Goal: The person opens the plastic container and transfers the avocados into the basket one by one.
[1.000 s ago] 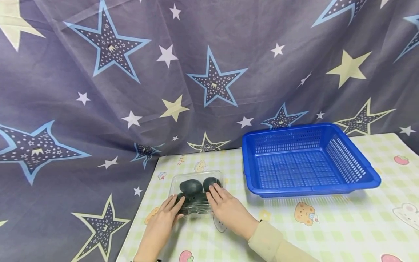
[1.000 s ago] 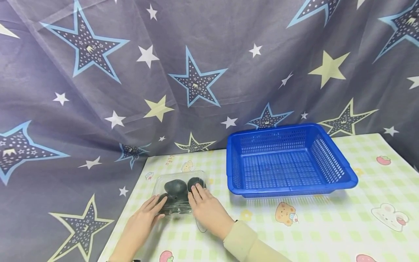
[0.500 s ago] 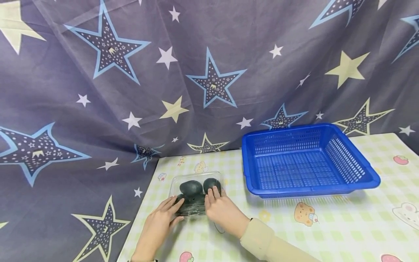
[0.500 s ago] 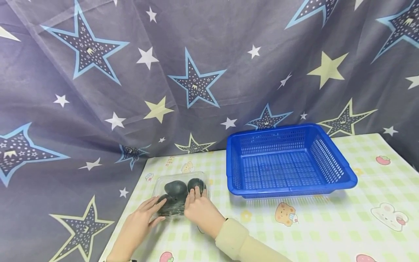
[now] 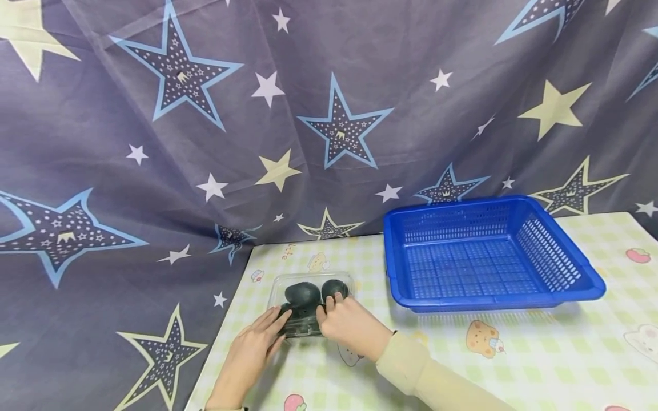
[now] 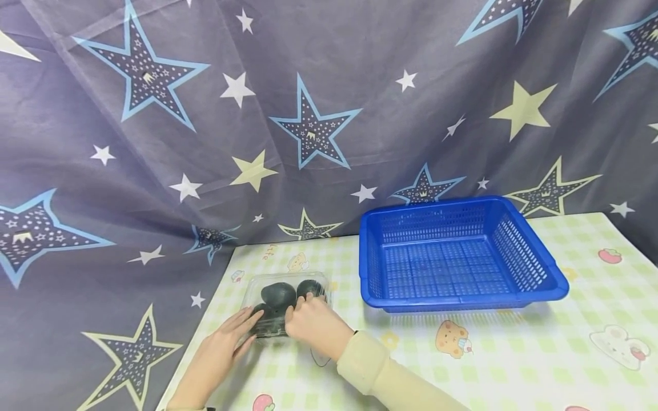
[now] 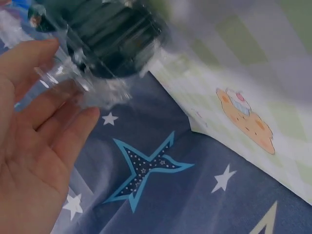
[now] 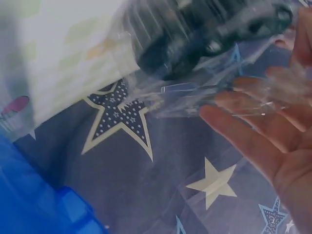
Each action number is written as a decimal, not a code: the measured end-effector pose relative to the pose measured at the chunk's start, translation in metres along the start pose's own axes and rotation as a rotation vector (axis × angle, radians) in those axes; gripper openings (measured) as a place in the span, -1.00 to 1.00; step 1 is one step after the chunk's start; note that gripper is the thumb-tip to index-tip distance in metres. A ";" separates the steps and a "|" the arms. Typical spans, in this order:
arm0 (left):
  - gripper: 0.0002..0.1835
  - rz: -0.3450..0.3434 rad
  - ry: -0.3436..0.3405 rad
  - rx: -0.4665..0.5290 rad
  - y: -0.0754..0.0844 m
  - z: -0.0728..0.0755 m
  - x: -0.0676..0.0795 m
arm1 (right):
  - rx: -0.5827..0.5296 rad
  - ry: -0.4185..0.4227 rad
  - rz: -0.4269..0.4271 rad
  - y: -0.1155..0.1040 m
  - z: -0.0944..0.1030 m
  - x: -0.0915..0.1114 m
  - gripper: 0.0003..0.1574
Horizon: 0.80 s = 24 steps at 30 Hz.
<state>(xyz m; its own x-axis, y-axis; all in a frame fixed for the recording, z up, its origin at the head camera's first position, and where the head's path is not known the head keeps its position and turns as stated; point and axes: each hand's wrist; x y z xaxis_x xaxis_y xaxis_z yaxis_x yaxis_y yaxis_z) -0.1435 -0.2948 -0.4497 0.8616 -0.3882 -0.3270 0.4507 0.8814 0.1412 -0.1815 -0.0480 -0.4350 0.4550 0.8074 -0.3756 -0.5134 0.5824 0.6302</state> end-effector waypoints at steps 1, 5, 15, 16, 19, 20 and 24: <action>-0.43 -0.009 0.011 0.005 -0.001 -0.001 0.000 | -0.003 0.014 -0.005 0.002 0.000 0.000 -0.70; -0.38 -0.038 0.066 -0.009 -0.003 -0.006 0.001 | -0.027 0.039 -0.013 0.004 -0.002 0.003 -0.72; -0.30 -0.046 0.146 -0.055 -0.001 -0.015 -0.001 | -0.095 0.050 -0.048 -0.001 -0.014 0.016 -0.63; -0.31 -0.044 0.150 -0.057 -0.001 -0.015 -0.001 | -0.108 0.053 -0.051 -0.002 -0.014 0.017 -0.64; -0.34 -0.039 0.162 -0.051 -0.001 -0.015 -0.002 | -0.138 0.059 -0.051 -0.004 -0.017 0.018 -0.64; -0.35 -0.038 0.166 -0.047 -0.001 -0.014 -0.003 | -0.144 0.060 -0.051 -0.005 -0.018 0.018 -0.64; -0.37 -0.053 0.177 -0.026 0.000 -0.010 -0.007 | -0.140 0.060 -0.056 -0.007 -0.019 0.018 -0.64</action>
Point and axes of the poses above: each hand's wrist, its own x-axis away from the middle knuckle, its own z-axis out of the back of the hand, y = z × x, and after that the axes turned 10 degrees about x, right-handed
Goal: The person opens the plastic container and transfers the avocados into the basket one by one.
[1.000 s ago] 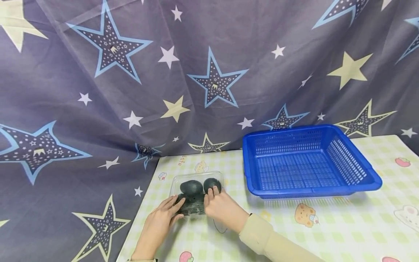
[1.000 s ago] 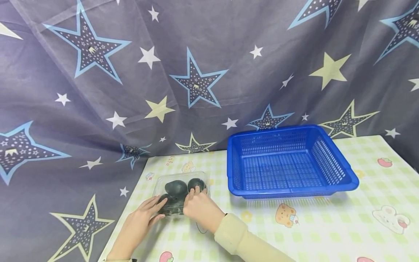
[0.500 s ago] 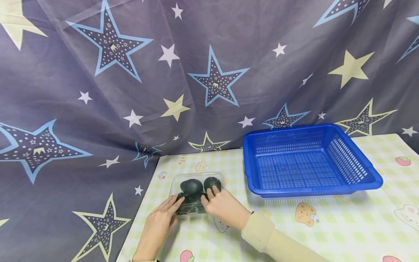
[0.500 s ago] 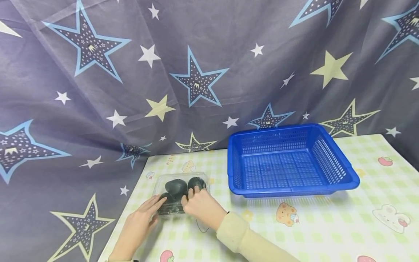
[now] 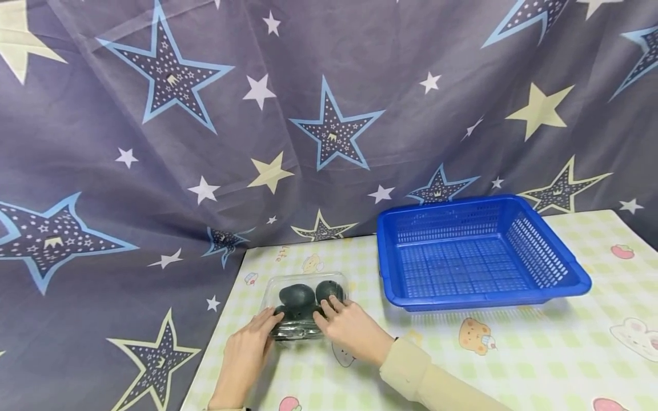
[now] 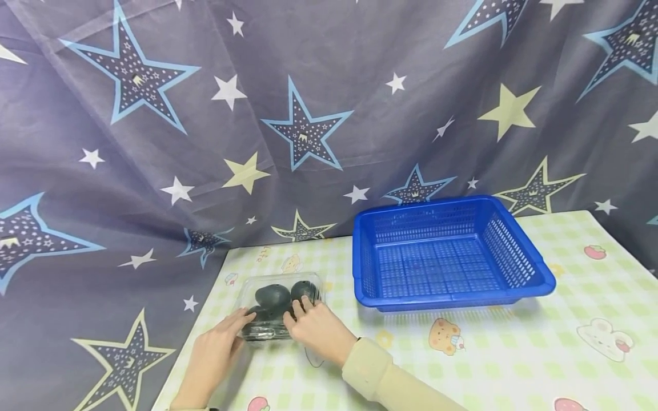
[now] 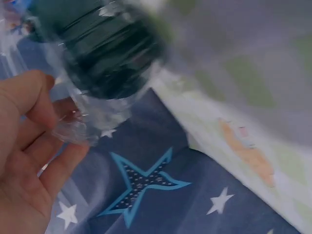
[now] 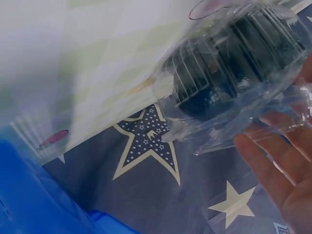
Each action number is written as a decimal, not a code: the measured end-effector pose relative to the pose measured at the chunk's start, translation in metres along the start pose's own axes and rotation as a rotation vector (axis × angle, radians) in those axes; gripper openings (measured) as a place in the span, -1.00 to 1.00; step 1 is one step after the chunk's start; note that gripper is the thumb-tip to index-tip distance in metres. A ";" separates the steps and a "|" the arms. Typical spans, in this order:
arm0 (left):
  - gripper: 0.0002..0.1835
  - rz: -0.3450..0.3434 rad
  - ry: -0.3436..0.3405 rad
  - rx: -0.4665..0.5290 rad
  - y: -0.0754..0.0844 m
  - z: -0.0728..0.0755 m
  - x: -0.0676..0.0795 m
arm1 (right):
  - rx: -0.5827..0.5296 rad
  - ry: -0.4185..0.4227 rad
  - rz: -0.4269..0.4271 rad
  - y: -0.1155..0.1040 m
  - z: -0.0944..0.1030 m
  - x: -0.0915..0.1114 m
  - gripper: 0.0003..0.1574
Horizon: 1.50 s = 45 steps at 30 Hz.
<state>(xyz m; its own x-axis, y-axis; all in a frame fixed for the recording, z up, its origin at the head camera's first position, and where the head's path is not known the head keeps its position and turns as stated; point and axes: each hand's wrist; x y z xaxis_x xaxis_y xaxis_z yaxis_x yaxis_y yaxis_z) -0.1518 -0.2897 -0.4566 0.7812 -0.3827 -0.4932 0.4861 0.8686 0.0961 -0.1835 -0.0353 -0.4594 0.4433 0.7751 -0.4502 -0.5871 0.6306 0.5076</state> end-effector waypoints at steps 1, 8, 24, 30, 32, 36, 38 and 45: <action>-0.37 -0.003 -0.001 0.007 0.000 0.001 -0.001 | 0.004 -0.002 -0.005 0.000 0.000 0.000 -0.64; -0.33 -0.008 0.005 0.009 -0.002 0.002 -0.004 | -0.074 -0.001 -0.084 0.002 0.002 -0.001 -0.56; -0.37 0.085 0.012 0.073 -0.006 0.005 -0.008 | -0.437 -0.087 -0.280 0.027 0.027 -0.009 -0.48; -0.44 0.088 0.086 0.149 -0.010 0.005 -0.015 | -0.490 -0.028 -0.338 0.037 0.029 -0.007 -0.48; -0.47 0.096 0.116 0.189 -0.010 0.005 -0.019 | -0.508 -0.004 -0.362 0.040 0.029 -0.006 -0.51; -0.51 0.123 0.184 0.289 -0.010 0.007 -0.024 | -0.541 0.043 -0.405 0.045 0.028 -0.006 -0.55; -0.51 0.148 0.210 0.346 -0.010 0.009 -0.026 | -0.551 0.062 -0.424 0.046 0.028 -0.006 -0.57; -0.51 0.192 0.303 0.481 -0.014 0.015 -0.028 | -0.590 0.117 -0.486 0.050 0.026 -0.006 -0.59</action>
Point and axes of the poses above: each hand's wrist, its own x-axis away from the middle knuckle, its own z-axis out of the back of the hand, y = z × x, and after that the axes turned 10 degrees about x, right-handed
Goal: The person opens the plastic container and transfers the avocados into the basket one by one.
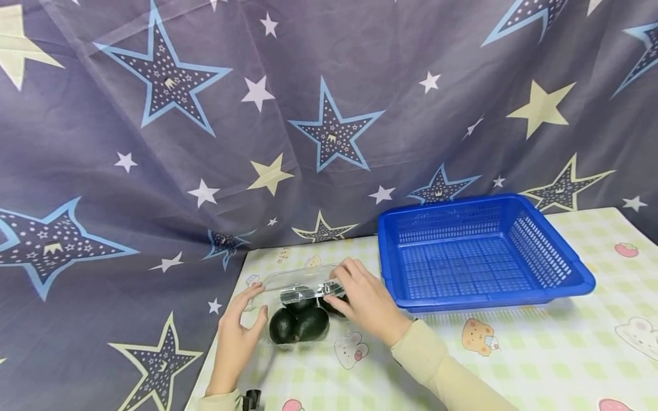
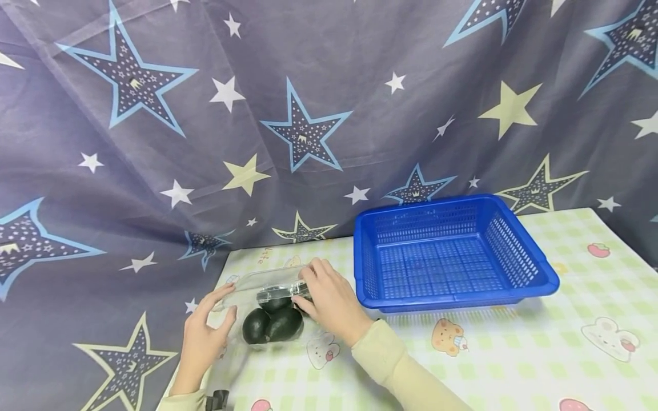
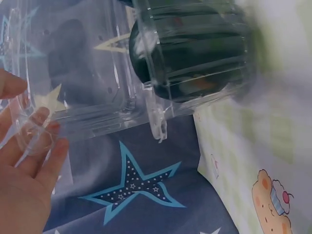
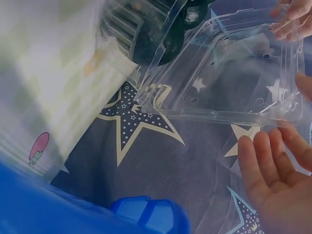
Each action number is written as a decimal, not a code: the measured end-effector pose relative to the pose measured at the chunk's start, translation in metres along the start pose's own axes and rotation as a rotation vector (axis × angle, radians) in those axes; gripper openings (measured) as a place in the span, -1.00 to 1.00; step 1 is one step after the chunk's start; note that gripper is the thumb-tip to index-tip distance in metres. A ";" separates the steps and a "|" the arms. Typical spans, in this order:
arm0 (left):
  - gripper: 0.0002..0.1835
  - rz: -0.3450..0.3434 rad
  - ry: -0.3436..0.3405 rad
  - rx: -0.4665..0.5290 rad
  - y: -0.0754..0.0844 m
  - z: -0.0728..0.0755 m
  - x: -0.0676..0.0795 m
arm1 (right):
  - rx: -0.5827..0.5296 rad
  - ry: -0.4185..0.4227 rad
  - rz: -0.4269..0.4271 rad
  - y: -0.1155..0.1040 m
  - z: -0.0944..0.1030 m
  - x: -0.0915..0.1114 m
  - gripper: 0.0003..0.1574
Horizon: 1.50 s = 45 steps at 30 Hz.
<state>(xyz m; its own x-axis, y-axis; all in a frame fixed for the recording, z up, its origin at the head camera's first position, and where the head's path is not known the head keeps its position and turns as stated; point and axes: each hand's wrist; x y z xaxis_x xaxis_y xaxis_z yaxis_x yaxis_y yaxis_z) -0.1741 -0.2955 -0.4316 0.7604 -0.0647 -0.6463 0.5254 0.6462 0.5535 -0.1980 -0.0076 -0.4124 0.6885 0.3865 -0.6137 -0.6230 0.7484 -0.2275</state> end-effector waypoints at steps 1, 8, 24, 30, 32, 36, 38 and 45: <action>-0.51 -0.001 0.014 0.005 -0.001 0.001 0.000 | -0.006 0.006 -0.004 0.000 0.000 0.000 -0.59; -0.65 0.030 0.109 0.012 -0.007 0.007 -0.001 | -0.044 0.053 -0.028 0.003 -0.002 -0.003 -0.63; -0.82 0.063 0.196 0.108 -0.008 -0.001 -0.019 | -0.181 0.063 -0.070 0.012 -0.004 -0.013 -0.73; -0.79 0.093 0.207 0.125 -0.011 -0.002 -0.024 | -0.164 0.002 -0.080 0.013 -0.004 -0.016 -0.64; -0.76 0.114 0.209 0.137 -0.012 -0.002 -0.026 | -0.160 -0.015 -0.085 0.015 -0.005 -0.017 -0.59; -0.73 0.148 0.205 0.174 -0.013 -0.003 -0.032 | -0.150 -0.019 -0.094 0.017 -0.007 -0.019 -0.54; -0.73 0.161 0.205 0.198 -0.014 -0.004 -0.033 | -0.144 -0.009 -0.093 0.018 -0.008 -0.019 -0.55; -0.74 0.167 0.228 0.278 -0.018 -0.006 -0.036 | -0.153 -0.004 -0.105 0.021 -0.011 -0.021 -0.54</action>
Point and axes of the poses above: each hand's wrist, its own x-axis away from the middle knuckle, its own z-axis out of the back of the hand, y = z × x, and after that the axes turned 10 degrees about x, right-handed
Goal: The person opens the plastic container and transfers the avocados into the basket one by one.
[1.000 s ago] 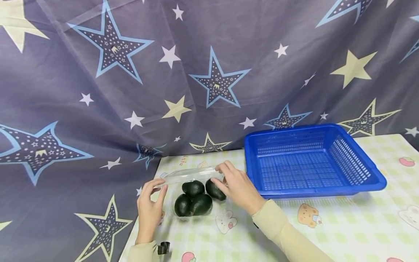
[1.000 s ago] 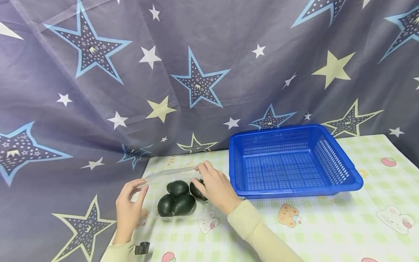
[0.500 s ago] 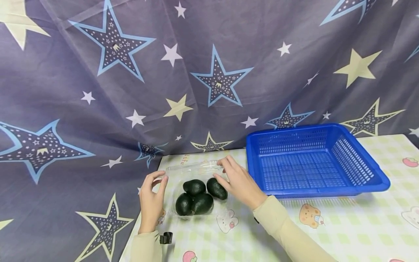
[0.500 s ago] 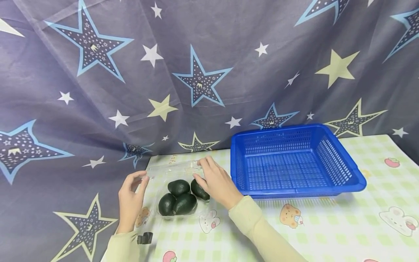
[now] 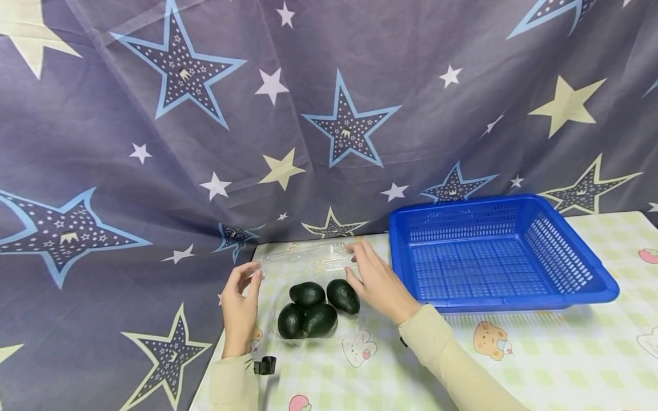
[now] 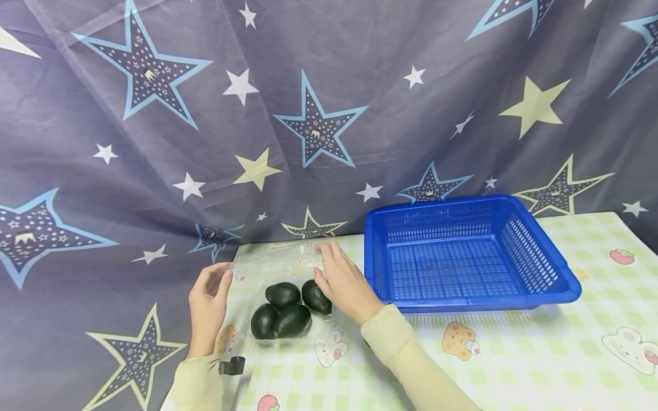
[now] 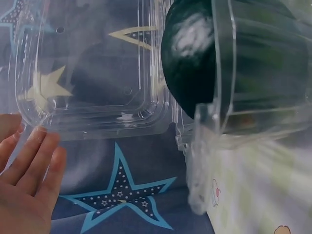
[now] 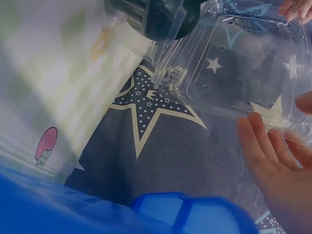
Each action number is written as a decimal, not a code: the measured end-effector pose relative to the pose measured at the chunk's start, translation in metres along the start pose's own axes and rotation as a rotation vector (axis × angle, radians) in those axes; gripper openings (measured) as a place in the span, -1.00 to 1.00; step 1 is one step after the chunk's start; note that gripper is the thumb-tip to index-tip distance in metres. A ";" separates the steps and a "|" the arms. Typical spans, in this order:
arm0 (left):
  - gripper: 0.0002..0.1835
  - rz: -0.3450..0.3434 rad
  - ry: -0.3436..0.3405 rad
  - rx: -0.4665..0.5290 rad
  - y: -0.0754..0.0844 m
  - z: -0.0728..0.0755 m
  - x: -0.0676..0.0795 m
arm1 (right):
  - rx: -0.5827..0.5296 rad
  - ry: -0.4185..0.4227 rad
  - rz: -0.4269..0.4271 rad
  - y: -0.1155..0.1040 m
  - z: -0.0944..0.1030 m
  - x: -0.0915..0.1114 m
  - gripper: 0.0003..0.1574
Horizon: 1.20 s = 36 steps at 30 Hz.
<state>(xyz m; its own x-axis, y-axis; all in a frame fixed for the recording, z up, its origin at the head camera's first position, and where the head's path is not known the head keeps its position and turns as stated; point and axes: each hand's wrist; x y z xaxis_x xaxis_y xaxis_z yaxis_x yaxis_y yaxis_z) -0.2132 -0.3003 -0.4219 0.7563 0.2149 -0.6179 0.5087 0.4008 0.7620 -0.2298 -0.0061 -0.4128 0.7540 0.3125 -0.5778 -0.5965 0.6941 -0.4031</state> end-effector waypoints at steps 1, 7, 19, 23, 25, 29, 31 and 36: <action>-0.71 -0.007 0.001 0.012 -0.001 0.000 -0.001 | -0.006 -0.004 -0.006 0.000 -0.001 0.000 -0.52; -0.45 0.050 -0.044 0.026 0.018 -0.006 -0.002 | -0.045 -0.011 -0.032 0.002 -0.005 -0.003 -0.35; -0.29 0.197 -0.126 0.063 0.009 -0.021 0.000 | 0.005 -0.125 -0.080 0.008 -0.002 -0.001 -0.13; -0.29 0.197 -0.139 0.064 0.018 -0.024 0.002 | 0.012 -0.214 -0.108 0.009 -0.006 0.003 -0.05; -0.28 0.211 -0.148 0.054 0.013 -0.024 0.002 | 0.023 -0.241 -0.122 0.010 -0.008 0.004 -0.02; -0.25 0.225 -0.162 0.041 -0.006 -0.025 0.000 | 0.041 -0.267 -0.140 0.013 -0.010 0.005 0.00; -0.24 0.224 -0.168 0.025 -0.013 -0.024 -0.001 | 0.042 -0.274 -0.142 0.014 -0.011 0.005 0.00; -0.20 0.233 -0.187 -0.007 -0.017 -0.023 -0.003 | 0.047 -0.282 -0.133 0.016 -0.013 0.005 0.00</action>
<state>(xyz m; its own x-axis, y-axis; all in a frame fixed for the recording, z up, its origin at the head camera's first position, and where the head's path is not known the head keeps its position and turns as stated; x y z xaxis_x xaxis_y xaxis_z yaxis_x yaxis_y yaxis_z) -0.2337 -0.2868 -0.4376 0.9154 0.1338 -0.3797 0.3103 0.3662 0.8773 -0.2396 -0.0017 -0.4315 0.8751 0.3798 -0.2999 -0.4790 0.7682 -0.4249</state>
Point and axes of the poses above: each hand's wrist, its own x-axis away from the middle knuckle, its own z-axis out of the back of the hand, y = z × x, and after that the axes turned 10 degrees about x, right-handed
